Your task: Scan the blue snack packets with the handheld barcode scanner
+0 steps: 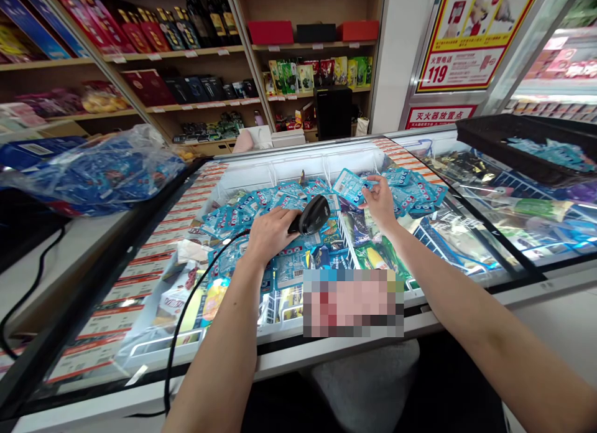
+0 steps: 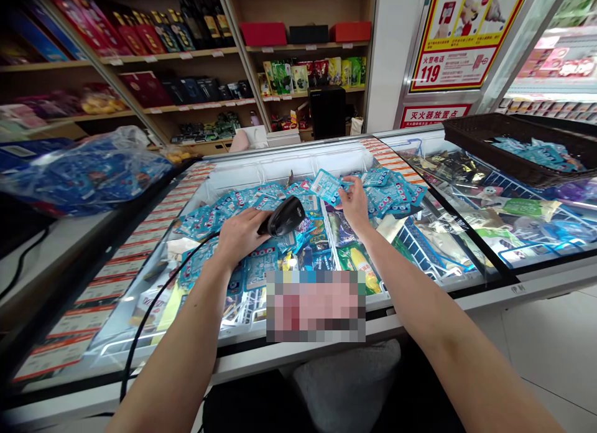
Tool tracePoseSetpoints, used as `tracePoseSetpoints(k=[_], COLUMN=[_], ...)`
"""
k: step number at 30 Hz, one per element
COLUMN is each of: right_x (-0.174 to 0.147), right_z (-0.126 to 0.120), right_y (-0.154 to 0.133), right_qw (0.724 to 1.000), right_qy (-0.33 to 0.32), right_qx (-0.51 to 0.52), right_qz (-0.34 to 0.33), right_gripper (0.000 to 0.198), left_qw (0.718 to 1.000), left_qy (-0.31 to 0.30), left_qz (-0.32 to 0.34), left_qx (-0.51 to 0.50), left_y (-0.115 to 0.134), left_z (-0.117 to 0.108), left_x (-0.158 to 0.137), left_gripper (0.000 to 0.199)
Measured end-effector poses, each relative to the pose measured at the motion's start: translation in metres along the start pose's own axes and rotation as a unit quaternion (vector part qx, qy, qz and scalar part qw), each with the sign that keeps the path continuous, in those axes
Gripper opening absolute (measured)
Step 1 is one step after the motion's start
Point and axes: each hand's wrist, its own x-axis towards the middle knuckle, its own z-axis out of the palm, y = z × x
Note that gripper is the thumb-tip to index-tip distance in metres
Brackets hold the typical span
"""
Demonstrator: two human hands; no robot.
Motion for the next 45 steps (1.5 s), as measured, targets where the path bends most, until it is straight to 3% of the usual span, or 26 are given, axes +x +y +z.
tracePoseSetpoints(k=[5, 15, 18, 23, 27, 31, 34, 37, 42, 45], right_x=[0.008, 0.001, -0.004, -0.005, -0.001, -0.002, -0.007, -0.015, -0.025, -0.025], right_z=[-0.02, -0.024, -0.023, -0.022, -0.023, -0.024, -0.018, -0.006, 0.01, 0.008], right_y=[0.002, -0.002, -0.008, -0.008, -0.001, -0.005, -0.016, -0.026, -0.032, -0.033], right_qw=[0.984, 0.91, 0.898, 0.895, 0.889, 0.87, 0.868, 0.863, 0.829, 0.831], right_qy=[0.049, 0.056, 0.04, -0.045, -0.013, -0.009, -0.054, -0.14, -0.299, -0.303], right_qx=[-0.159, -0.398, -0.419, -0.415, -0.437, -0.465, -0.443, -0.404, -0.336, -0.326], right_qz=[-0.06, -0.101, -0.13, -0.16, -0.134, -0.165, -0.216, -0.268, -0.332, -0.332], right_gripper=[0.029, 0.031, 0.028, 0.026, 0.033, 0.034, 0.035, 0.038, 0.045, 0.046], left_qw=[1.0, 0.999, 0.999, 0.999, 0.997, 0.996, 0.996, 0.996, 0.997, 0.997], left_qy=[-0.002, 0.013, 0.013, 0.018, 0.027, 0.031, 0.032, 0.034, 0.033, 0.038], left_qz=[-0.016, -0.031, -0.04, -0.051, -0.066, -0.082, -0.082, -0.078, -0.075, -0.073], left_qx=[0.007, 0.003, -0.001, 0.002, 0.014, 0.019, 0.016, 0.012, 0.016, 0.011], left_y=[-0.001, -0.004, -0.005, -0.008, -0.013, -0.017, -0.018, -0.018, -0.018, -0.018], left_z=[0.0, -0.003, -0.003, -0.003, 0.001, 0.004, 0.006, 0.005, 0.004, 0.005], left_x=[-0.001, -0.004, -0.004, -0.006, -0.008, -0.011, -0.011, -0.011, -0.011, -0.011], left_gripper=[0.037, 0.037, 0.037, 0.038, 0.041, 0.041, 0.042, 0.041, 0.042, 0.041])
